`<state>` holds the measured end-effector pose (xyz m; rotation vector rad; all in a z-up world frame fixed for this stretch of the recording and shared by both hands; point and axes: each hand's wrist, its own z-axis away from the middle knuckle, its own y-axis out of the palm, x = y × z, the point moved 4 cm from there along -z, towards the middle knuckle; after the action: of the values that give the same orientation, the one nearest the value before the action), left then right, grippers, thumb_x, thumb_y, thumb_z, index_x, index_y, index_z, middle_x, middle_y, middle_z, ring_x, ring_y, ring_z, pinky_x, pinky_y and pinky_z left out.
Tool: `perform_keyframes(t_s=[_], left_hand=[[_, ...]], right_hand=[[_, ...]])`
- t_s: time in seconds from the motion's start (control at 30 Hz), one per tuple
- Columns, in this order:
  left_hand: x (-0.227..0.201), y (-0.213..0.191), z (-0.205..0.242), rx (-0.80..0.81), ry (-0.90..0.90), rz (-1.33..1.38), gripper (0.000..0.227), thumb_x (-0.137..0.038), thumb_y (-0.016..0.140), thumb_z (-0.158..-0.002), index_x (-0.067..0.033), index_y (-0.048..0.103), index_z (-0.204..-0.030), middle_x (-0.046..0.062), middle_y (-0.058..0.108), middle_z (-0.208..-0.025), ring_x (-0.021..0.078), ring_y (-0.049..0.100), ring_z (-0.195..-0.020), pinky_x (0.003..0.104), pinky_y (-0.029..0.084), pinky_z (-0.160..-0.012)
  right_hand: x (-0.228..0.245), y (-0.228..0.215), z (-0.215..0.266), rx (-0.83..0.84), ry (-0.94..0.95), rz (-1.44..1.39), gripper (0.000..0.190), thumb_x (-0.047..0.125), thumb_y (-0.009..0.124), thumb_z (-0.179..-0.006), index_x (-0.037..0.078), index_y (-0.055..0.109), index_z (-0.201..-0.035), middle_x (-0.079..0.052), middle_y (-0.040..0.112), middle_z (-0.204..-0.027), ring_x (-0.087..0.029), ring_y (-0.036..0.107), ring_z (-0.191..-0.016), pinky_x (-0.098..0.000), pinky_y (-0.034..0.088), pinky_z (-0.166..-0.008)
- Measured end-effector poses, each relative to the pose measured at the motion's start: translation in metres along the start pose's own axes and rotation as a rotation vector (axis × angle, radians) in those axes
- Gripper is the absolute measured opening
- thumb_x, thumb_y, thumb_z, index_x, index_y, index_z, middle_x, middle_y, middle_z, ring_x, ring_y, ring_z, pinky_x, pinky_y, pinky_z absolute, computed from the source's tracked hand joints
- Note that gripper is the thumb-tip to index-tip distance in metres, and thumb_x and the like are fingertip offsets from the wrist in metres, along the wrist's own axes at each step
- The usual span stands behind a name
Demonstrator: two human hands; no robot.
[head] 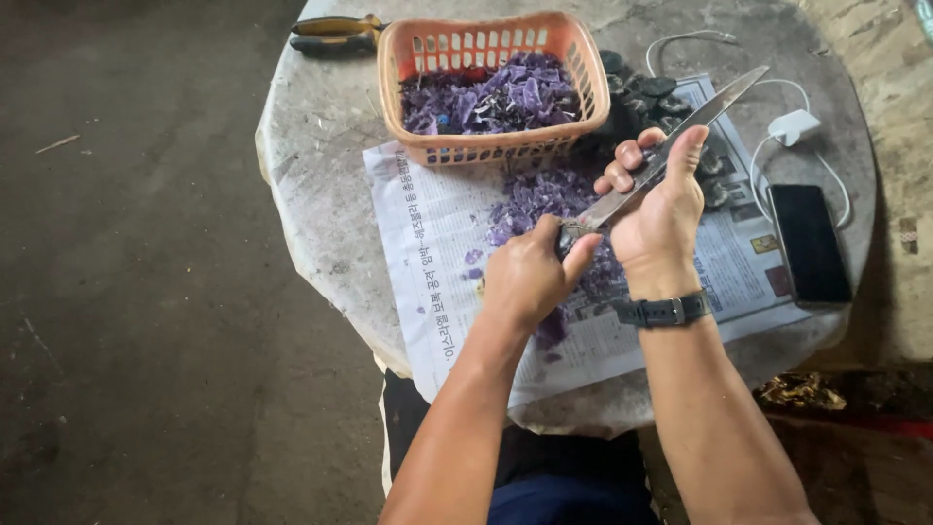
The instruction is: Scraping purple wax material off black circular objects into a plastic basket using a knife on a newspaper-covered table.
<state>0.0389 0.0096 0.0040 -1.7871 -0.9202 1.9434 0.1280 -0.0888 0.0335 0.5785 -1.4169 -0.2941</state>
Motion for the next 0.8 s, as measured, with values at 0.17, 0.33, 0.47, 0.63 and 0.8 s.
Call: perform_keyframes(t_s=[0.17,0.33,0.47,0.63,0.8], left_hand=[[-0.002,0.010,0.001,-0.106,0.056,-0.078,0.048,-0.055,0.036,-0.078,-0.0087,0.048,-0.086,0.019,0.061,-0.071,0.0381,0.062,-0.068,0.047,0.049,-0.062],[-0.007,0.011,0.005,-0.328,0.168,-0.193,0.048,-0.055,0.034,-0.081,-0.0091,0.046,-0.080,0.015,0.058,-0.063,0.0333,0.062,-0.057,0.039,0.050,-0.052],[-0.004,0.001,-0.001,-0.231,0.116,-0.074,0.050,-0.056,0.038,-0.079,-0.0080,0.048,-0.087,0.018,0.059,-0.065,0.0372,0.062,-0.062,0.045,0.048,-0.055],[0.011,0.003,-0.009,-0.094,0.038,0.100,0.048,-0.056,0.040,-0.077,-0.0115,0.050,-0.091,0.019,0.059,-0.066,0.0403,0.061,-0.070,0.047,0.048,-0.061],[0.025,0.004,-0.013,-0.127,-0.022,0.238,0.046,-0.055,0.041,-0.079,-0.0113,0.051,-0.089,0.022,0.059,-0.065,0.0413,0.060,-0.071,0.048,0.046,-0.061]], right_hand=[[0.000,-0.002,0.003,-0.111,0.013,-0.039,0.042,0.055,0.034,-0.075,0.015,0.045,-0.084,0.004,0.039,-0.066,-0.010,0.039,-0.053,-0.0295,0.047,-0.055],[0.006,-0.001,0.003,-0.264,0.025,-0.027,0.041,0.049,0.034,-0.079,0.011,0.048,-0.084,0.000,0.048,-0.065,-0.015,0.051,-0.055,-0.0327,0.049,-0.054],[0.010,0.004,0.008,-0.144,0.149,-0.065,0.043,0.046,0.037,-0.081,0.009,0.055,-0.093,-0.007,0.061,-0.088,-0.022,0.063,-0.085,-0.0353,0.053,-0.074],[0.003,-0.007,0.000,0.023,0.322,-0.317,0.050,0.040,0.041,-0.081,0.001,0.054,-0.110,-0.019,0.056,-0.113,-0.032,0.055,-0.105,-0.0444,0.047,-0.088],[0.001,-0.007,-0.005,0.197,0.318,-0.159,0.045,0.010,0.045,-0.072,0.002,0.047,-0.117,-0.022,0.050,-0.121,-0.037,0.057,-0.098,-0.0444,0.050,-0.080]])
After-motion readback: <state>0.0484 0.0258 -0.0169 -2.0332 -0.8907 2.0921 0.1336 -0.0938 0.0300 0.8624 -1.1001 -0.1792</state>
